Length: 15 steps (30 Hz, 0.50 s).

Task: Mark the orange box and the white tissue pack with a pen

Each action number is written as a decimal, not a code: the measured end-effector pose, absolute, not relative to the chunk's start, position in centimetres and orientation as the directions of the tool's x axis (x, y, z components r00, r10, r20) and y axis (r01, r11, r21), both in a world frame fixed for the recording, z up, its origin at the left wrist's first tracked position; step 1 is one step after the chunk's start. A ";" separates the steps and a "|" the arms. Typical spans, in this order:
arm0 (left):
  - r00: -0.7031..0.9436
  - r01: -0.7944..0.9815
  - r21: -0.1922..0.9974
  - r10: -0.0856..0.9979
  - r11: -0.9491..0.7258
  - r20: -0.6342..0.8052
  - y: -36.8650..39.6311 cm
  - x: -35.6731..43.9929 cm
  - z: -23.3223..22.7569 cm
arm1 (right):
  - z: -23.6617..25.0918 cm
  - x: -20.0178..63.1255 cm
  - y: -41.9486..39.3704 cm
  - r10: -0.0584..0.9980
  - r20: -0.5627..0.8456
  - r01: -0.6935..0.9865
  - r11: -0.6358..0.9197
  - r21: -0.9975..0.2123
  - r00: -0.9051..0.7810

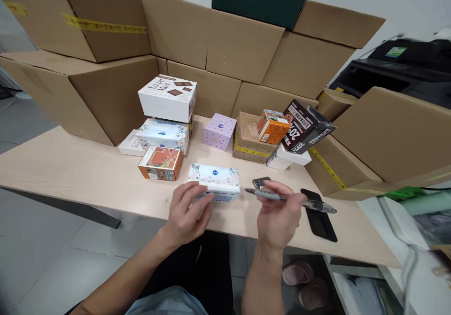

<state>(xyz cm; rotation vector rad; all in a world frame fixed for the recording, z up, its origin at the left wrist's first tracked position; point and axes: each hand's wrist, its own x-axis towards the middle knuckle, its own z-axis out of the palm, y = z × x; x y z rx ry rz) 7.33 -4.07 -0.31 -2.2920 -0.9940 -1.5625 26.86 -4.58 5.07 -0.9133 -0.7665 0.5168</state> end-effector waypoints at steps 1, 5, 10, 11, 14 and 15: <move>0.241 0.626 0.186 0.415 -0.758 0.877 -4.1 8.0 -0.2 | 5.3 26.2 -4.3 0.717 0.380 -0.054 0.502 -0.863 0.584; 0.269 0.741 0.162 0.510 -0.651 0.817 -3.9 9.7 -0.3 | 5.7 23.9 -3.0 0.850 0.388 0.008 0.412 -0.911 0.358; 0.278 0.800 0.131 0.555 -0.586 0.784 -3.5 9.7 -0.8 | 4.7 22.6 -0.7 0.918 0.356 0.160 0.330 -0.930 0.175; 0.283 0.798 0.130 0.556 -0.589 0.781 -3.5 9.6 -0.9 | 4.4 22.5 -0.4 0.918 0.360 0.204 0.324 -0.924 0.170; 0.273 0.791 0.134 0.540 -0.597 0.796 -3.1 9.3 -1.1 | 3.7 22.4 0.0 0.906 0.387 0.357 0.309 -0.881 0.172; 0.266 0.790 0.132 0.529 -0.599 0.806 -3.0 9.3 -1.2 | 3.6 22.3 0.0 0.899 0.404 0.406 0.310 -0.860 0.170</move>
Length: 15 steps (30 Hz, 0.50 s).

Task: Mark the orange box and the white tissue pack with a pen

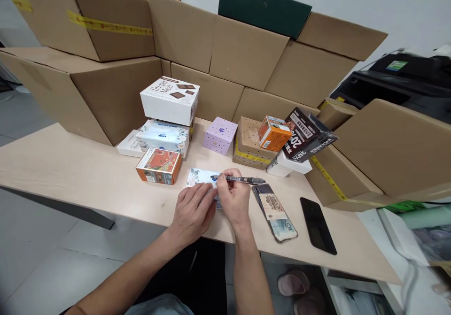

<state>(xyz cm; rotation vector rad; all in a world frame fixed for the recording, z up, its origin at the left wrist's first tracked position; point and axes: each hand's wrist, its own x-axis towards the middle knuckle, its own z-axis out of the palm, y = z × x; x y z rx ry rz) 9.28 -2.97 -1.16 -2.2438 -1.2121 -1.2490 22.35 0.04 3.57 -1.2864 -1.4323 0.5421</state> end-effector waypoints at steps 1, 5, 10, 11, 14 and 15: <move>0.260 0.790 0.128 0.516 -0.600 0.816 -2.9 9.2 -1.2 | 3.6 22.3 0.0 0.890 0.424 0.447 0.316 -0.837 0.165; 0.269 0.782 0.105 0.485 -0.614 0.832 -2.6 9.1 -1.4 | 4.0 22.3 -0.2 0.871 0.479 0.542 0.351 -0.764 0.111; 0.252 0.785 0.118 0.487 -0.609 0.837 -2.6 9.2 -1.3 | 4.1 22.3 -0.2 0.874 0.479 0.565 0.354 -0.746 0.085; 0.247 0.785 0.121 0.486 -0.607 0.838 -2.6 9.3 -1.3 | 4.0 22.3 -0.2 0.875 0.477 0.567 0.353 -0.744 0.082; 0.243 0.783 0.124 0.483 -0.610 0.841 -2.6 9.3 -1.4 | 4.0 22.3 -0.1 0.880 0.470 0.569 0.349 -0.745 0.076; 0.245 0.780 0.126 0.484 -0.612 0.840 -2.6 9.3 -1.4 | 4.0 22.3 -0.1 0.882 0.466 0.571 0.346 -0.745 0.073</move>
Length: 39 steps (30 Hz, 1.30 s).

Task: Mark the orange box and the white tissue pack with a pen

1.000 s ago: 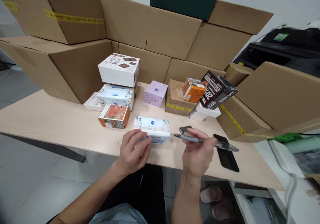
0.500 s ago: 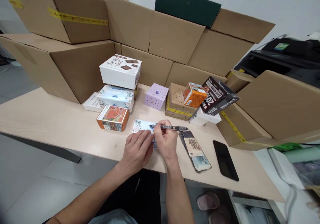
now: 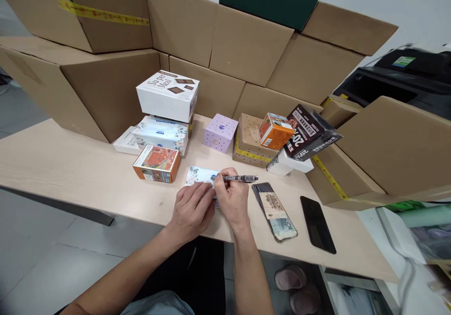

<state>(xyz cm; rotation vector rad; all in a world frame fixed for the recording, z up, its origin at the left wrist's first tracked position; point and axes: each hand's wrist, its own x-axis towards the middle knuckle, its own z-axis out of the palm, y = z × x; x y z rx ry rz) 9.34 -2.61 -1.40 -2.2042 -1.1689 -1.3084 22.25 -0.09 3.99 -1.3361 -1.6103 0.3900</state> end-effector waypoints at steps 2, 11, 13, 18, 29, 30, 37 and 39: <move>0.247 0.777 0.132 0.491 -0.616 0.836 -2.6 9.3 -1.4 | 4.1 22.2 0.0 0.886 0.458 0.577 0.340 -0.743 0.068; 0.247 0.766 0.150 0.502 -0.626 0.829 -2.6 9.3 -1.4 | 4.1 22.2 0.0 0.887 0.459 0.574 0.349 -0.741 0.055; 0.247 0.764 0.156 0.507 -0.626 0.826 -2.6 9.3 -1.4 | 4.0 22.3 0.1 0.888 0.458 0.571 0.351 -0.742 0.050; 0.239 0.773 0.149 0.500 -0.617 0.832 -2.6 9.3 -1.5 | 3.7 22.0 0.0 0.879 0.460 0.488 0.348 -0.801 0.127; 0.237 0.779 0.101 0.440 -0.619 0.866 -2.3 9.2 -2.5 | 2.5 30.3 -1.5 0.930 0.212 0.406 0.077 -0.910 0.299; 0.235 0.782 0.098 0.437 -0.615 0.868 -2.3 9.2 -2.6 | 2.1 31.0 -1.5 0.960 0.156 0.520 0.011 -0.854 0.234; 0.244 0.790 0.083 0.436 -0.608 0.866 -2.3 9.2 -2.8 | 0.7 30.6 0.0 0.998 -0.057 0.911 -0.054 -0.408 0.034; 0.246 0.791 0.077 0.430 -0.607 0.869 -2.3 9.1 -2.8 | 0.5 30.0 0.4 0.995 -0.052 0.934 -0.093 -0.345 0.080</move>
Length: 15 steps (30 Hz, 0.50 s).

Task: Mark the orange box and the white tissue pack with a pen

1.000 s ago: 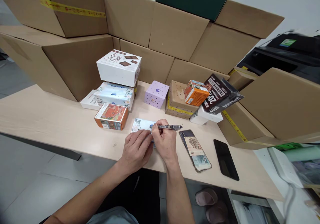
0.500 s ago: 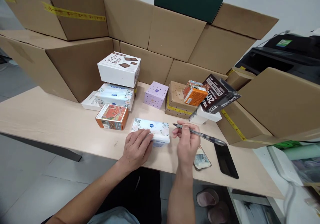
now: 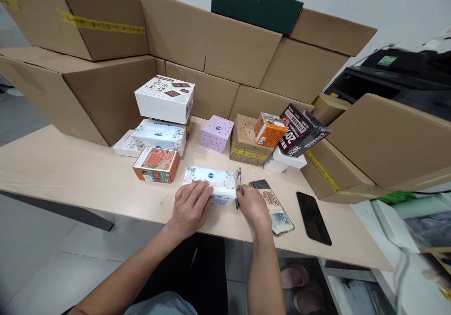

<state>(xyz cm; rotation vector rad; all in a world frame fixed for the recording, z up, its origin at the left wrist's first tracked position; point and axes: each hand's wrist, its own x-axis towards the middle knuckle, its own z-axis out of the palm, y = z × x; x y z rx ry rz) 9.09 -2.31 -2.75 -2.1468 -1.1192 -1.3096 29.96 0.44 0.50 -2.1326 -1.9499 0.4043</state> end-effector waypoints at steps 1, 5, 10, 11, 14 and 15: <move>0.249 0.791 0.075 0.431 -0.607 0.867 -2.3 9.1 -2.8 | 0.4 29.7 0.6 0.993 -0.046 0.937 -0.115 -0.330 0.105; 0.258 0.792 0.072 0.438 -0.606 0.861 -2.3 9.0 -2.9 | 0.0 30.1 0.0 0.969 0.062 0.901 -0.199 -0.385 0.241; 0.252 0.793 0.080 0.444 -0.604 0.860 -2.2 9.0 -3.1 | -1.2 34.8 -3.3 0.840 0.317 0.846 -0.270 -0.460 0.441; 0.244 0.793 0.089 0.448 -0.602 0.860 -2.2 9.0 -3.2 | -1.5 35.8 -4.0 0.852 0.296 0.861 -0.291 -0.416 0.431; 0.215 0.796 0.113 0.453 -0.595 0.865 -2.1 9.2 -3.4 | -2.5 37.5 -5.4 0.910 0.134 0.891 -0.340 -0.299 0.392; 0.209 0.797 0.117 0.452 -0.593 0.867 -2.0 9.2 -3.5 | -2.7 37.6 -5.5 0.916 0.096 0.894 -0.351 -0.280 0.390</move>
